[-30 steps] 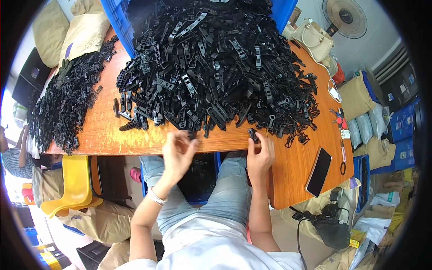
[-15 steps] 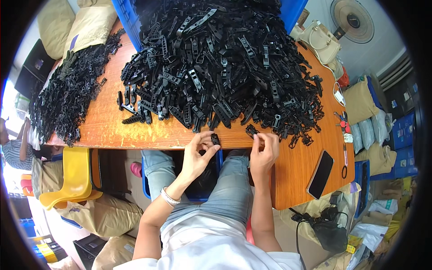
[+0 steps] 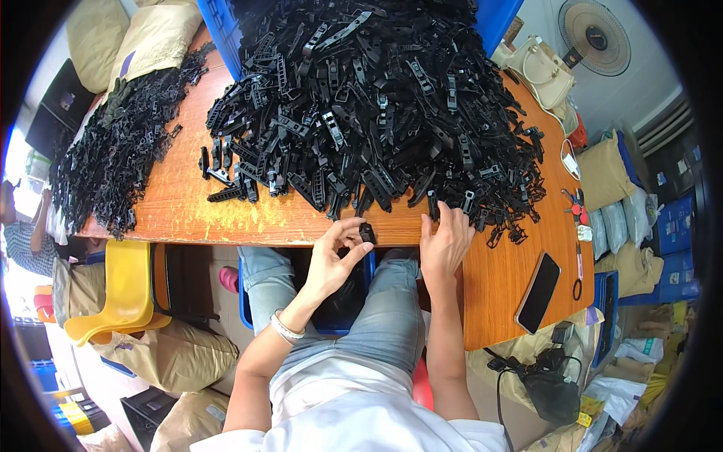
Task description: Inspecting and sorting small black zipper components on a factory workbench.
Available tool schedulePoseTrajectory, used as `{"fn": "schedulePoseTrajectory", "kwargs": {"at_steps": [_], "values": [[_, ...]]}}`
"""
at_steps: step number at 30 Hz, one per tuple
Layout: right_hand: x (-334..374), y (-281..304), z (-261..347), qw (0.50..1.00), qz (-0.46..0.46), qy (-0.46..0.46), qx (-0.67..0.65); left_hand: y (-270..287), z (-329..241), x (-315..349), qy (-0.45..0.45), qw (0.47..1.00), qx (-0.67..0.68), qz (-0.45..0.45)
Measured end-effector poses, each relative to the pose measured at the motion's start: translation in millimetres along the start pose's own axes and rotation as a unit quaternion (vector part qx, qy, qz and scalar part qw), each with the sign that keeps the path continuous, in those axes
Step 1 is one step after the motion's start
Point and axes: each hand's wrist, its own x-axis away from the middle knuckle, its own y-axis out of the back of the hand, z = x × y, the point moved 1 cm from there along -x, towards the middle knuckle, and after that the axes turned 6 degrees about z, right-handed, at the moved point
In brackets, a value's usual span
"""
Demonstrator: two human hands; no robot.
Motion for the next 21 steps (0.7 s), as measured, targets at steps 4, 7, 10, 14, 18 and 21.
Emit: {"fn": "schedulePoseTrajectory", "kwargs": {"at_steps": [4,7,10,14,18,21], "values": [[-3,-1,1,0.998,-0.020,0.016,-0.058,0,1,0,0.009,1.000,0.025,-0.007],[1,-4,-1,0.987,-0.032,0.043,-0.148,-1,-1,0,0.017,0.999,0.037,-0.001],[6,-8,0,0.979,-0.017,0.048,-0.198,-8,-10,-7,-0.023,0.997,-0.001,0.067],[6,-7,2,0.975,-0.004,0.064,-0.214,-25,-24,-26,-0.008,0.992,-0.010,0.125],[6,-10,-2,0.969,-0.013,0.064,-0.237,-33,-21,-40,0.016,0.985,-0.077,0.153],[6,-5,2,0.967,-0.027,0.043,-0.251,-36,-19,-42,-0.015,0.984,-0.105,0.144]]}}
